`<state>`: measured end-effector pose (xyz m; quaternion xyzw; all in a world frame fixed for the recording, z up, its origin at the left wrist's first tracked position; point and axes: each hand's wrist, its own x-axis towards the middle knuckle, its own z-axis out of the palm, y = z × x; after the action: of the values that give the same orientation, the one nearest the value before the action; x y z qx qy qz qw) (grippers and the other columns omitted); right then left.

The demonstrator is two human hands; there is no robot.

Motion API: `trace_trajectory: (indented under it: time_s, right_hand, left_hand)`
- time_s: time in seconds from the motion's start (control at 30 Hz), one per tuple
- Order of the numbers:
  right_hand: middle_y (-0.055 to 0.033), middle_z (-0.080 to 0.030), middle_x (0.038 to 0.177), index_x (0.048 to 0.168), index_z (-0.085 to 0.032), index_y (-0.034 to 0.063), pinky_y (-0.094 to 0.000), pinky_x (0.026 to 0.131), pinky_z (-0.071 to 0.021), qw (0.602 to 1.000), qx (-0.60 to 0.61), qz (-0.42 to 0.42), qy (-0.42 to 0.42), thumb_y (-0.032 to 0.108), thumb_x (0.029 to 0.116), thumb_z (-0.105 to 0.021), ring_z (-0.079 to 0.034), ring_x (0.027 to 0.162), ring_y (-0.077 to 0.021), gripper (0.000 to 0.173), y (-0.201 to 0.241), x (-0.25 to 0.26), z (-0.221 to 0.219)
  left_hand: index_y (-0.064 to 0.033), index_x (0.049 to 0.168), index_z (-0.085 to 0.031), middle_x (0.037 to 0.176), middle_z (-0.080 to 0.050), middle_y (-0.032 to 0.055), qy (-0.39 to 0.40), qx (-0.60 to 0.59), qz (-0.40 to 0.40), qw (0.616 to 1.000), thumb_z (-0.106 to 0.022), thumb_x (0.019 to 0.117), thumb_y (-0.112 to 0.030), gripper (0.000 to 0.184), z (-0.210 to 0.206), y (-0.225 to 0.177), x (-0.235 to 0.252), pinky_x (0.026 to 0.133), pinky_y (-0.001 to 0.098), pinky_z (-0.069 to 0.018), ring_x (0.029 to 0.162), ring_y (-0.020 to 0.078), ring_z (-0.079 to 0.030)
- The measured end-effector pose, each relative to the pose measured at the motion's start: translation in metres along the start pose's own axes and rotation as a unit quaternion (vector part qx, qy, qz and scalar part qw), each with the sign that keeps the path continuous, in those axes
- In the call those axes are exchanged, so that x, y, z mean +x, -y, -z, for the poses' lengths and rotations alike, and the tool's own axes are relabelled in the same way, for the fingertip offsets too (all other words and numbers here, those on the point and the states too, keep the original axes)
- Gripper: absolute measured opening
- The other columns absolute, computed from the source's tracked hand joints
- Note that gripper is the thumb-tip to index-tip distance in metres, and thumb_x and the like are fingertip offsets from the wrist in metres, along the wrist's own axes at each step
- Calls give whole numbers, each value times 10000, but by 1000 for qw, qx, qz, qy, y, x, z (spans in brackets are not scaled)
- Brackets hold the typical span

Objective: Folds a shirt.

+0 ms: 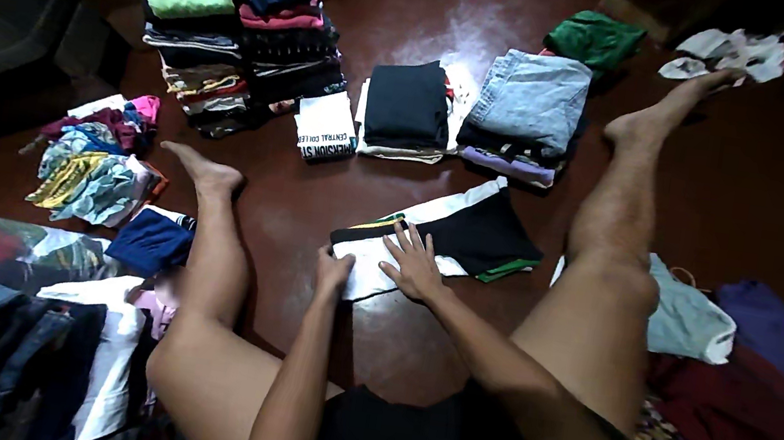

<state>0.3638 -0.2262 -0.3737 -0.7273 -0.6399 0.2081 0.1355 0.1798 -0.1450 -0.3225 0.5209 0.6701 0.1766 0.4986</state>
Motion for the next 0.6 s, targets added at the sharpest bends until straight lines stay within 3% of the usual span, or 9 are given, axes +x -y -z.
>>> trace_trajectory:
  time_s: [0.1, 0.2, 0.23, 0.27, 0.3, 0.33, 0.4, 0.47, 0.6]
  right_hand:
    - [14, -213, 1723, 1567, -452, 321, -697, 1233, 17, 994, 91, 58, 10, 657, 1048, -276, -39, 1608, -309, 642, 3, -5, 4]
    - [-70, -369, 1659, 1559, -471, 144, -662, 1253, -3, 954, 269, 120, 57, 410, 1111, -293, -209, 1583, -296, 551, 26, -15, 14]
    - [-126, -409, 1629, 1554, -445, 45, -575, 1286, -39, 927, 342, 117, 102, 300, 1117, -304, -277, 1560, -266, 525, 36, -23, 23]
    - [-139, -514, 1540, 1512, -468, -10, -417, 1280, -184, 891, 424, 81, 138, 216, 1104, -337, -423, 1469, -193, 485, 47, -32, 31]
    - [-83, -645, 1293, 1403, -546, 19, -272, 1088, -431, 841, 517, 6, 161, 200, 1102, -348, -593, 1191, -93, 403, 58, -39, 34]
    - [-12, -658, 1009, 1231, -583, 98, -230, 812, -538, 773, 602, -80, 184, 282, 1128, -289, -637, 894, -52, 361, 68, -44, 34]
    - [0, -621, 812, 1116, -591, 132, -293, 616, -542, 665, 690, -181, 221, 426, 1128, -252, -618, 695, -97, 450, 74, -52, 30]
    - [-11, -617, 803, 1099, -581, 105, -292, 612, -539, 629, 708, -239, 214, 372, 1135, -248, -612, 686, -99, 429, 81, -63, 48]
    - [-182, -585, 1229, 1389, -495, 12, -412, 907, -489, 607, 649, -419, 185, 296, 1143, -246, -580, 1037, -246, 451, 84, -69, 68]
  left_hand:
    - [41, 1344, -516, 1042, -703, 222, 97, -205, 42, 973, -626, 961, -123, 431, 25, -22, -18, 759, 478, -609, 872, 297, -714]
    - [-49, 1550, -228, 1044, -650, 193, 113, -187, -45, 975, -654, 955, -51, 732, 37, -63, -66, 657, 367, -599, 762, 218, -683]
    - [-75, 1589, -145, 1008, -643, 182, 119, -173, -64, 976, -675, 944, -35, 836, 38, -72, -78, 644, 347, -601, 731, 200, -680]
    - [-73, 1591, -142, 935, -645, 160, 121, -162, -79, 976, -690, 938, -24, 854, 37, -78, -86, 639, 331, -607, 700, 183, -682]
    - [-43, 1557, -212, 864, -648, 134, 124, -150, -88, 977, -698, 934, -20, 790, 36, -81, -90, 645, 320, -608, 685, 169, -681]
    - [-5, 1499, -287, 832, -648, 118, 129, -133, -88, 979, -700, 936, -21, 699, 36, -82, -89, 656, 310, -610, 682, 158, -682]
    - [28, 1436, -351, 843, -651, 119, 150, -111, -60, 981, -676, 961, -32, 579, 39, -79, -83, 667, 308, -605, 693, 159, -682]
    - [27, 1433, -362, 872, -675, 133, 190, -111, -40, 975, -631, 983, -36, 528, 49, -74, -78, 670, 326, -621, 708, 183, -706]
    - [-17, 1361, -533, 881, -648, 54, 201, 101, -99, 969, -776, 889, -162, 551, 79, -56, -65, 655, 303, -544, 704, 120, -608]
